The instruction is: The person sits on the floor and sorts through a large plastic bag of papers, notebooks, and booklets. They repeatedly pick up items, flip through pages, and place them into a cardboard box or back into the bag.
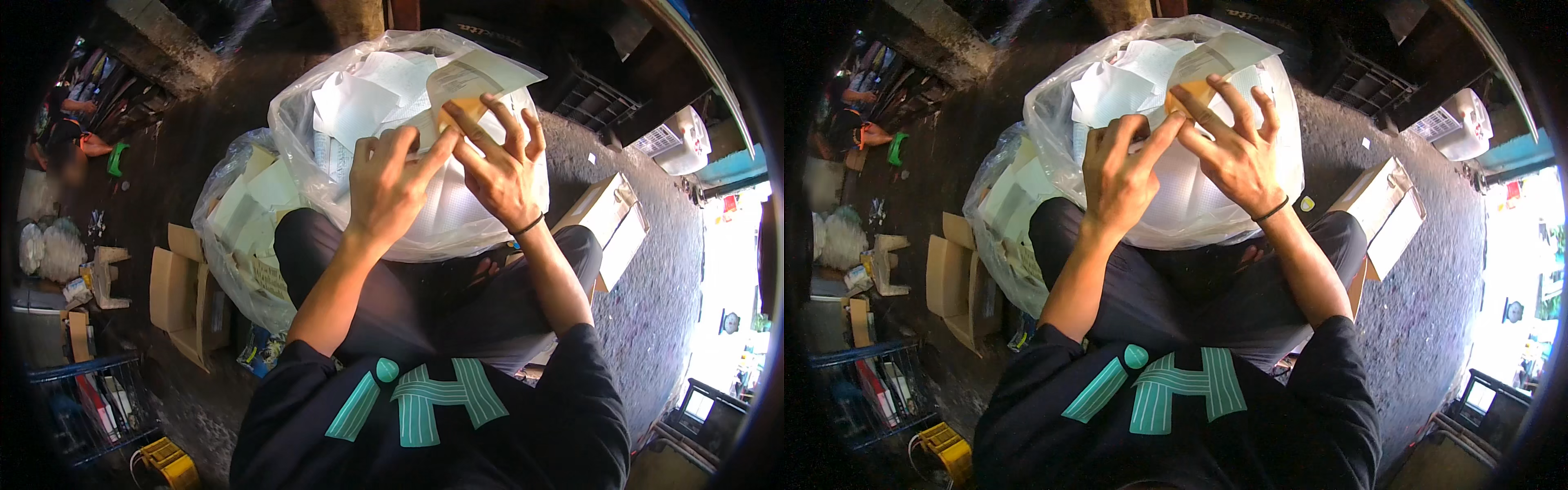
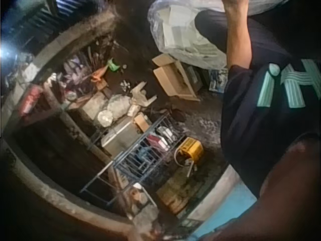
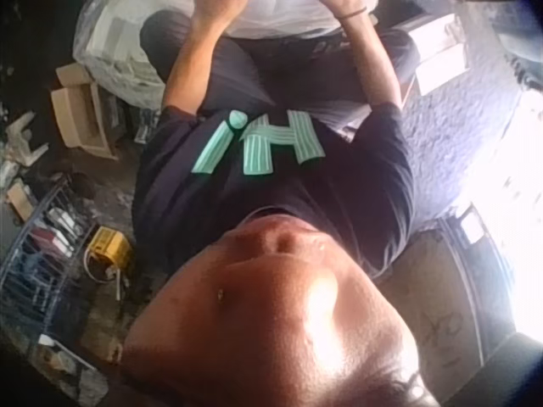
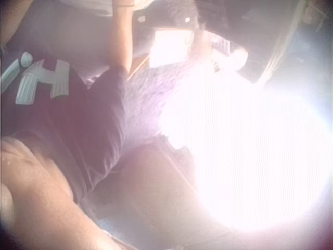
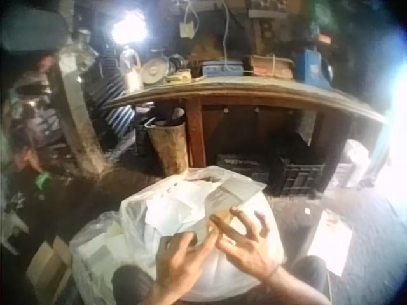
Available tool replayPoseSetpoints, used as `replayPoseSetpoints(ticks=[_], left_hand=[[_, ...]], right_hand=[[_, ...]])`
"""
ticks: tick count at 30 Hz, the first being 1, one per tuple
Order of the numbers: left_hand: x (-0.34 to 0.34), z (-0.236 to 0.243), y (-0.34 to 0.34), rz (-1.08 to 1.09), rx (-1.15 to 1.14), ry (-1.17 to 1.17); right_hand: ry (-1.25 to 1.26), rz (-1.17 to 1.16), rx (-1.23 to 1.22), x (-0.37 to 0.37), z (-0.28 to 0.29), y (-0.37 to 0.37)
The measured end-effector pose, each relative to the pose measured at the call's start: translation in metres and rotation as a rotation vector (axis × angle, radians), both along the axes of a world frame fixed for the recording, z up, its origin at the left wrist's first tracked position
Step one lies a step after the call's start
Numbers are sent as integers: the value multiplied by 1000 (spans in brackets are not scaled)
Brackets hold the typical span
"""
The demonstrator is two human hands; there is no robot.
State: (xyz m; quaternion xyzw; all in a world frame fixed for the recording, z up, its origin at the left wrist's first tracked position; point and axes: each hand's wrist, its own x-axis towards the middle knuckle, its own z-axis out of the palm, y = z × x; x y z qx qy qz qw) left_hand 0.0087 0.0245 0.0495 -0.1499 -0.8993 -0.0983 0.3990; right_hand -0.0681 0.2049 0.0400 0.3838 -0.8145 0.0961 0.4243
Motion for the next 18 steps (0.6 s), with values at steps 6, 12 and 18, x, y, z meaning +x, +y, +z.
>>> replayPoseSetpoints(ticks=[6,12,18], left_hand=[[-1,-1,0,41,65,-195],[-7,8,4,213,134,-192],[-12,-13,-12,149,152,-195]], right_hand=[[71,49,16,4,-7,2],[72,87,15,-3,5,0],[35,113,51,-2,-1,-4]])
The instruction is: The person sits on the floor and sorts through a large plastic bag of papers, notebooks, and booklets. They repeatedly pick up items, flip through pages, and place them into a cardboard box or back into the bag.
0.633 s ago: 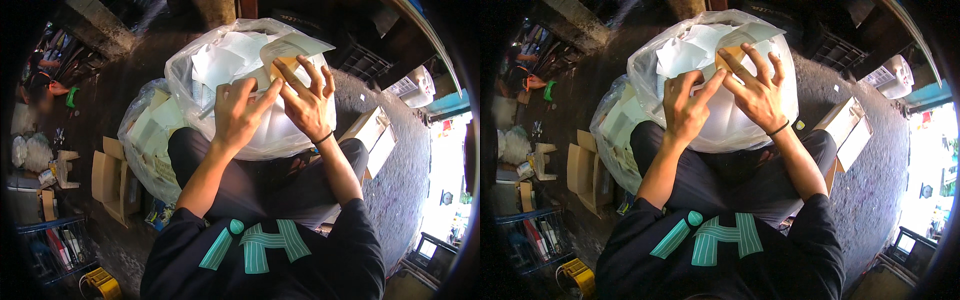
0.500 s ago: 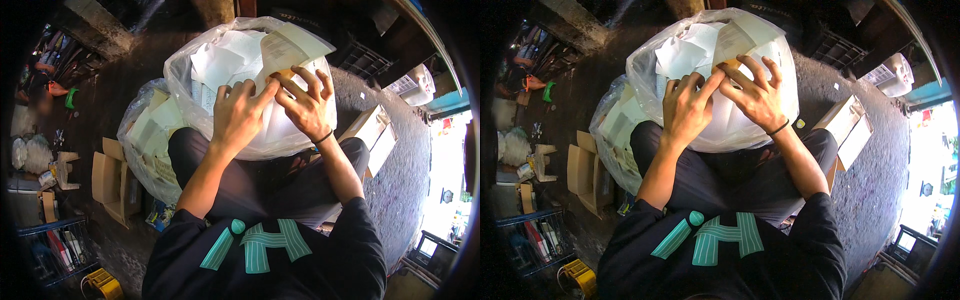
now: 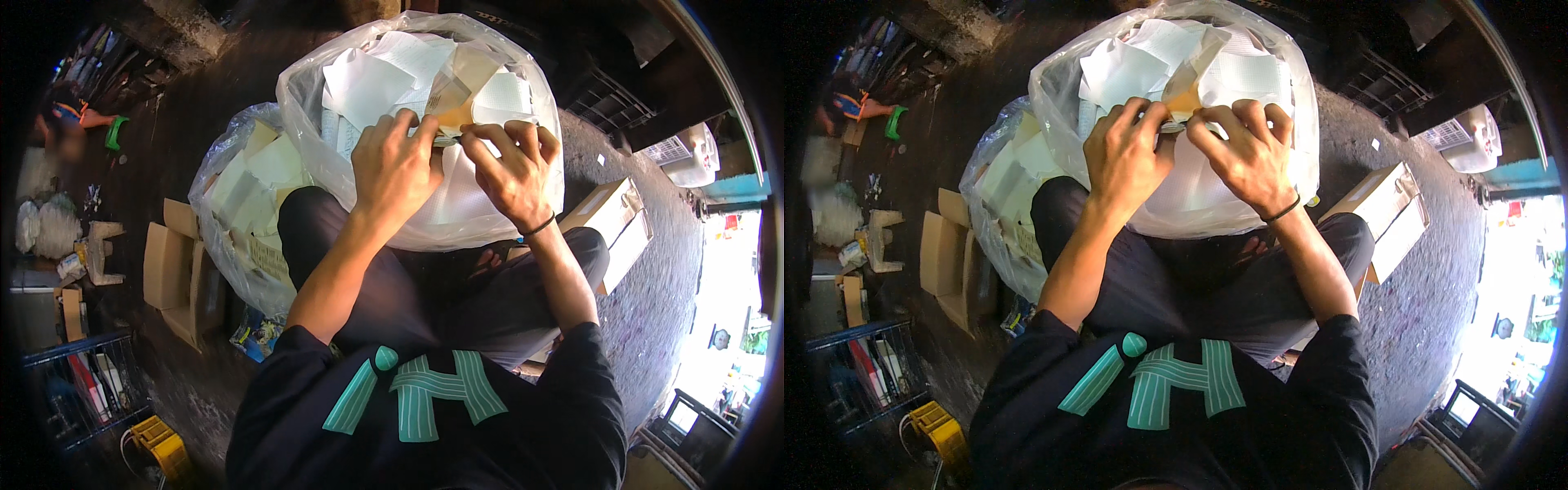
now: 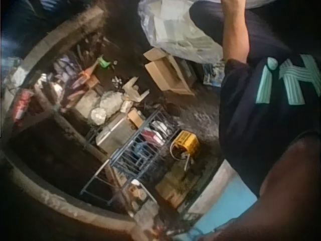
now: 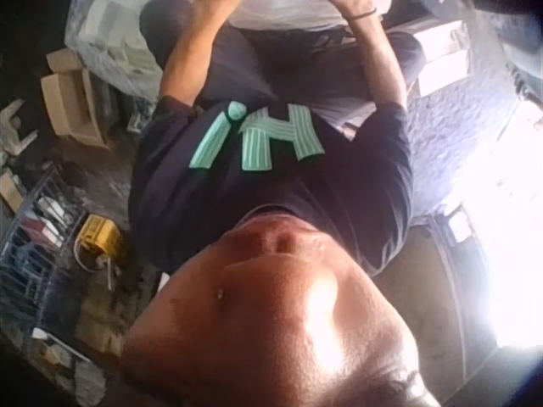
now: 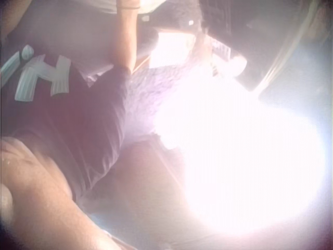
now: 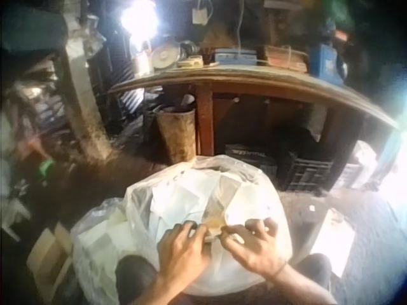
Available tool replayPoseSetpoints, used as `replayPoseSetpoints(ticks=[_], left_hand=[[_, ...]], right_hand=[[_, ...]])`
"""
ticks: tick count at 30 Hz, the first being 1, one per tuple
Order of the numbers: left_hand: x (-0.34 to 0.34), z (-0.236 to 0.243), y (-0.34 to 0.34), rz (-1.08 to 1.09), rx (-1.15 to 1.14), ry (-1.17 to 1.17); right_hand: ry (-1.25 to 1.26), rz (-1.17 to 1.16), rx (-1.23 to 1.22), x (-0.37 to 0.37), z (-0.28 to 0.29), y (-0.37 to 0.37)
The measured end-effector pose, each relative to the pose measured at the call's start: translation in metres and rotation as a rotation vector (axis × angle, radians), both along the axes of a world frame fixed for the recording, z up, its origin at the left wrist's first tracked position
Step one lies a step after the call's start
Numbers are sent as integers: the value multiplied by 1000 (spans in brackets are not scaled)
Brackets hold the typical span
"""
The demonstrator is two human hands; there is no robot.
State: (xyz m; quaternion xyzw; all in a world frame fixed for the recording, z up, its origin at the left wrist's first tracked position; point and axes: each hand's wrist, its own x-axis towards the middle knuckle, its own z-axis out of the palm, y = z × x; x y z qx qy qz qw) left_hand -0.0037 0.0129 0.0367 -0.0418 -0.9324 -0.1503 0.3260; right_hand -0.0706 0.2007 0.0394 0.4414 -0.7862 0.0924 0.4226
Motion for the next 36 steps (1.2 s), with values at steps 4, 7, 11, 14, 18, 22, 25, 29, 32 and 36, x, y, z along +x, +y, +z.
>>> replayPoseSetpoints(ticks=[4,7,11,14,18,22,25,29,32,36], left_hand=[[-6,-4,0,-39,20,84],[-6,-7,0,-36,10,154],[-3,-3,6,-4,20,151],[-6,-3,6,-41,30,161],[-7,-5,0,-130,-18,175],[-4,3,-7,-161,-91,109],[-3,7,-7,-183,-98,208],[-6,5,-11,-154,-88,254],[0,6,-3,-28,65,76],[-2,-2,-2,-87,14,87]], right_hand=[[-90,-34,12,0,1,-3],[-113,-1,-26,3,4,-8],[-97,-5,-69,8,6,0],[-83,-3,-74,5,3,3],[-99,12,-21,-1,6,6],[-155,71,37,-2,17,8],[-106,45,-42,-2,8,6],[-77,-10,-130,-3,5,6],[-83,-25,-134,-1,6,5],[-86,15,-156,-4,4,3]])
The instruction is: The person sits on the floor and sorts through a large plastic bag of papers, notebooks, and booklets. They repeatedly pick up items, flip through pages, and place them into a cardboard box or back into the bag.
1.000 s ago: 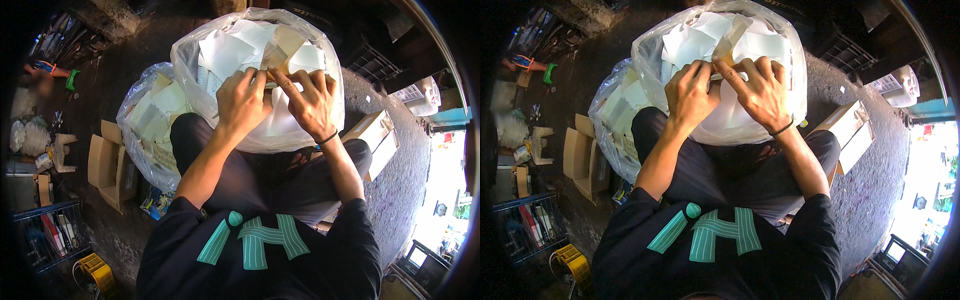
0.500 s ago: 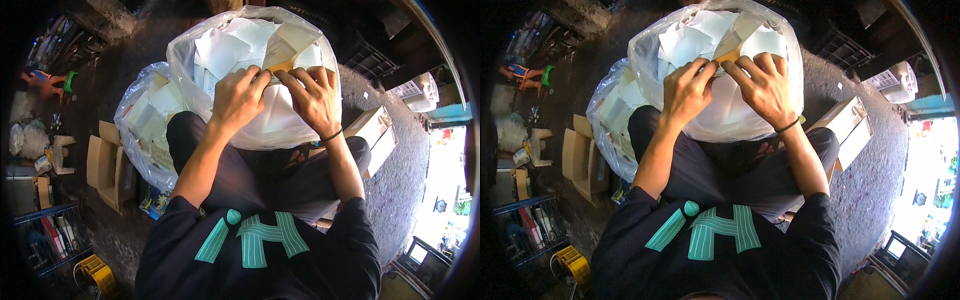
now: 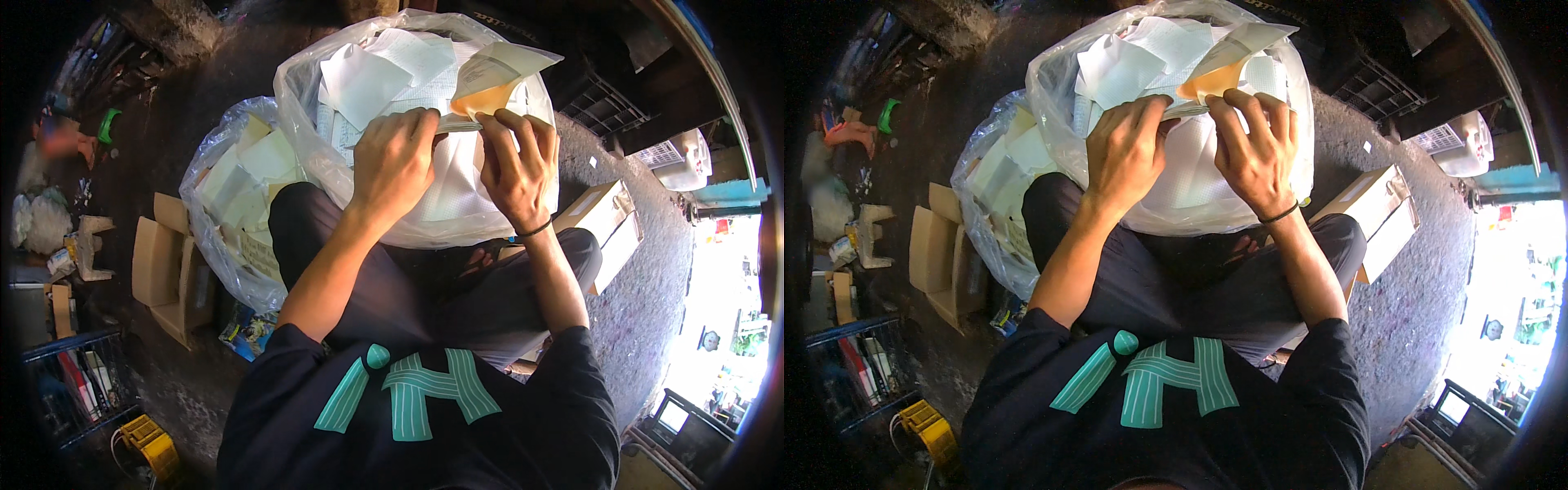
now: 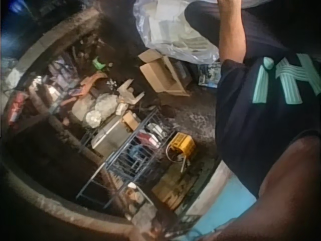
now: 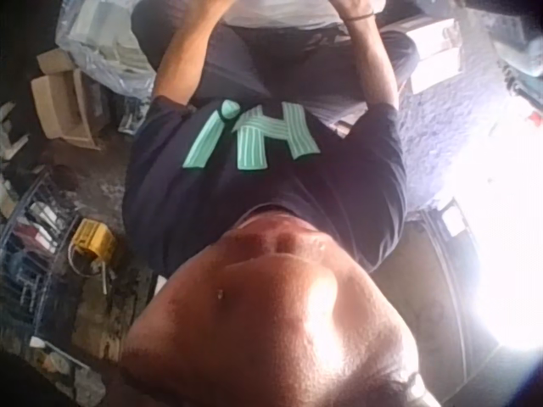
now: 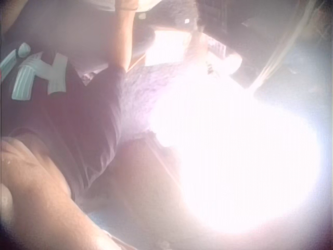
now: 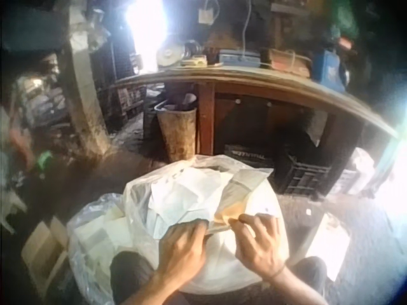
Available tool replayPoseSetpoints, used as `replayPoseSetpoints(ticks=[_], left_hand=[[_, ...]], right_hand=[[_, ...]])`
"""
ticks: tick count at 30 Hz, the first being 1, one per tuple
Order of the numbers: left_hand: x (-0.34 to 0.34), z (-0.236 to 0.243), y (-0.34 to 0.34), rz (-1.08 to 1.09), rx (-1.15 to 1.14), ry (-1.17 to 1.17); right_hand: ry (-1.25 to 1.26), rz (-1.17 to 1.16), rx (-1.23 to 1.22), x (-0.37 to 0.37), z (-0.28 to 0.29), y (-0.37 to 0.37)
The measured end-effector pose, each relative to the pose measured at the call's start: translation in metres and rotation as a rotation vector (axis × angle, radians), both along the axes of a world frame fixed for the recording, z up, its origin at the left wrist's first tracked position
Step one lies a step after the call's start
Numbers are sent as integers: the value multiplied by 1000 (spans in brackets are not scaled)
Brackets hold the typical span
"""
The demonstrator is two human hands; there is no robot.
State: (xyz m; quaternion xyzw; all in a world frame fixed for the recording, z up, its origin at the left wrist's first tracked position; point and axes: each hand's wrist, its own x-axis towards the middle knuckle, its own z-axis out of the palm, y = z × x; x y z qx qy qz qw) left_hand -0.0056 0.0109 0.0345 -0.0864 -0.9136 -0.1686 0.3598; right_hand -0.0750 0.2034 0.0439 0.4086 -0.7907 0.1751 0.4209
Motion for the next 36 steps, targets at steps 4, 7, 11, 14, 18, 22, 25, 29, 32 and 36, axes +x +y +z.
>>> replayPoseSetpoints(ticks=[4,7,11,14,18,22,25,29,32,36], left_hand=[[-2,2,-9,-53,-44,80],[1,12,-18,-23,-128,151],[4,14,-26,8,-169,181],[4,14,-25,-33,-147,224],[8,6,-13,-84,-103,346],[3,3,-14,-43,-107,468],[6,10,-22,-17,-152,488],[4,5,-29,-104,-166,551],[4,8,-27,-128,-189,574],[6,11,-25,-185,-199,567]], right_hand=[[-48,60,26,-1,7,-3],[-125,145,157,7,15,-2],[-191,189,60,9,22,-9],[-85,195,-2,2,11,-1],[-126,140,-160,8,5,-6],[-318,203,-277,23,11,-5],[-398,129,-247,41,36,1],[-72,7,-138,63,78,20],[36,9,164,64,128,18],[-55,188,450,14,111,12]])
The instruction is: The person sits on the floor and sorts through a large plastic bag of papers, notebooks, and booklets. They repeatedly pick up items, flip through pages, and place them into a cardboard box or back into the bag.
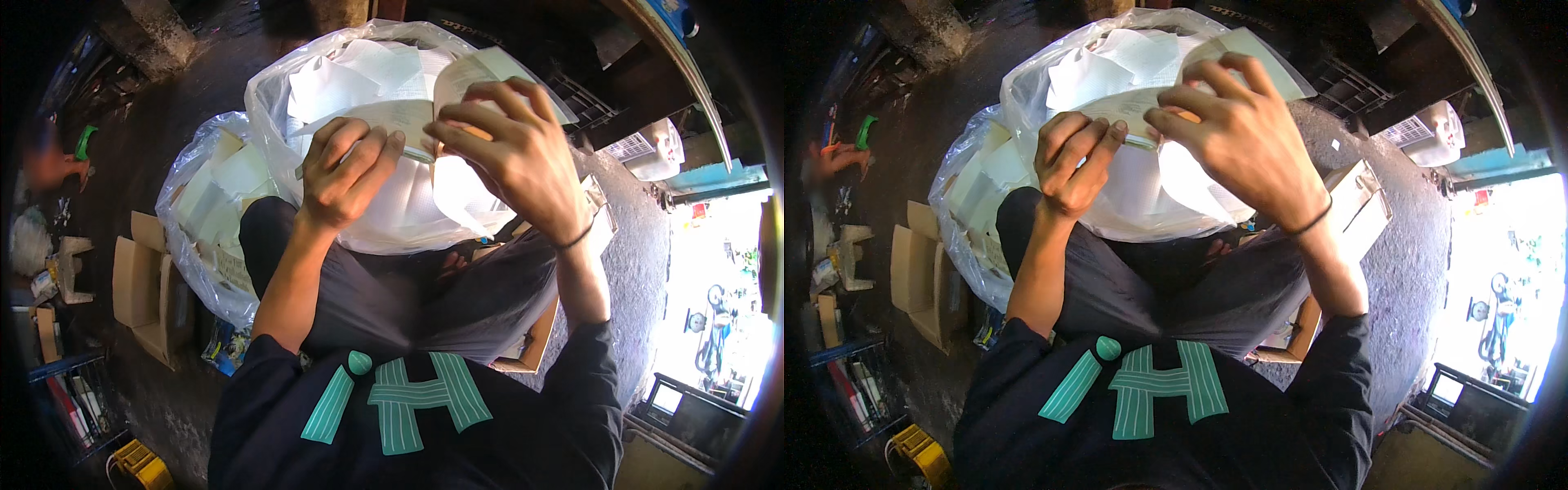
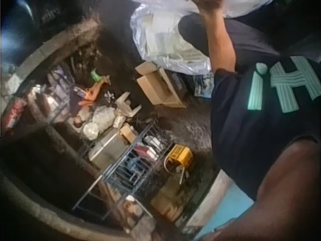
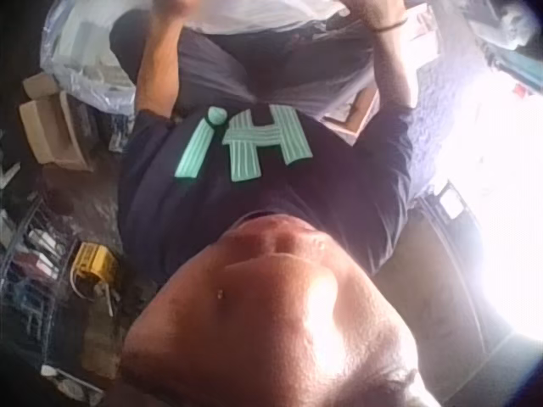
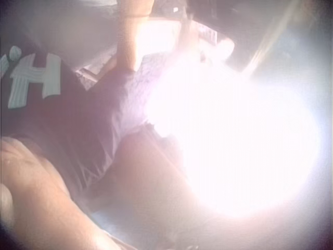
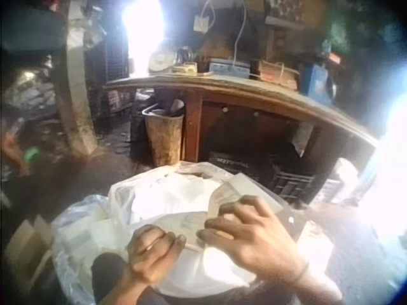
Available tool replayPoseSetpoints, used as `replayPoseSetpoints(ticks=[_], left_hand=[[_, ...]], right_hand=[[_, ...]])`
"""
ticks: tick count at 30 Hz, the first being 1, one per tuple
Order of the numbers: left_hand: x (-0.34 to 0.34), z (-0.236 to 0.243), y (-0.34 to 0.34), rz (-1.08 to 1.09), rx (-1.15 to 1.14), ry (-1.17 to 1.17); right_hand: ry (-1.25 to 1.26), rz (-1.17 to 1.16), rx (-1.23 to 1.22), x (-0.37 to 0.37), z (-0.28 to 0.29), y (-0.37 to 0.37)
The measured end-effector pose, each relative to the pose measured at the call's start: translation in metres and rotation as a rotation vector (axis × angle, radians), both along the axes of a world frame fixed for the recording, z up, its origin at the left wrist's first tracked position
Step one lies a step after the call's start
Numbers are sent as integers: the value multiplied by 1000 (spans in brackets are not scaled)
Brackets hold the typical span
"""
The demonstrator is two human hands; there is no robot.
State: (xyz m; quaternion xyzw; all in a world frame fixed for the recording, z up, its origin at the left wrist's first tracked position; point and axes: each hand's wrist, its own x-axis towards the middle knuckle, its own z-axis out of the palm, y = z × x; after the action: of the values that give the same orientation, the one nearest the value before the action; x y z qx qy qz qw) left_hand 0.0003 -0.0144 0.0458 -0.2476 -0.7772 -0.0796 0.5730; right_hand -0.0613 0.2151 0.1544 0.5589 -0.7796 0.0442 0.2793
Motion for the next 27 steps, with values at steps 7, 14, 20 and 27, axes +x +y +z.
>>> replayPoseSetpoints(ticks=[7,14,20,27], left_hand=[[1,1,4,-38,12,18],[8,6,1,-1,43,-42],[5,-11,8,162,319,-303],[-1,-24,5,-360,1208,-1132]], right_hand=[[-83,100,-47,-11,-5,0],[-234,-79,-251,-7,-34,-6],[-276,-170,-235,6,-67,-16],[-294,-361,-324,22,-82,-34]])
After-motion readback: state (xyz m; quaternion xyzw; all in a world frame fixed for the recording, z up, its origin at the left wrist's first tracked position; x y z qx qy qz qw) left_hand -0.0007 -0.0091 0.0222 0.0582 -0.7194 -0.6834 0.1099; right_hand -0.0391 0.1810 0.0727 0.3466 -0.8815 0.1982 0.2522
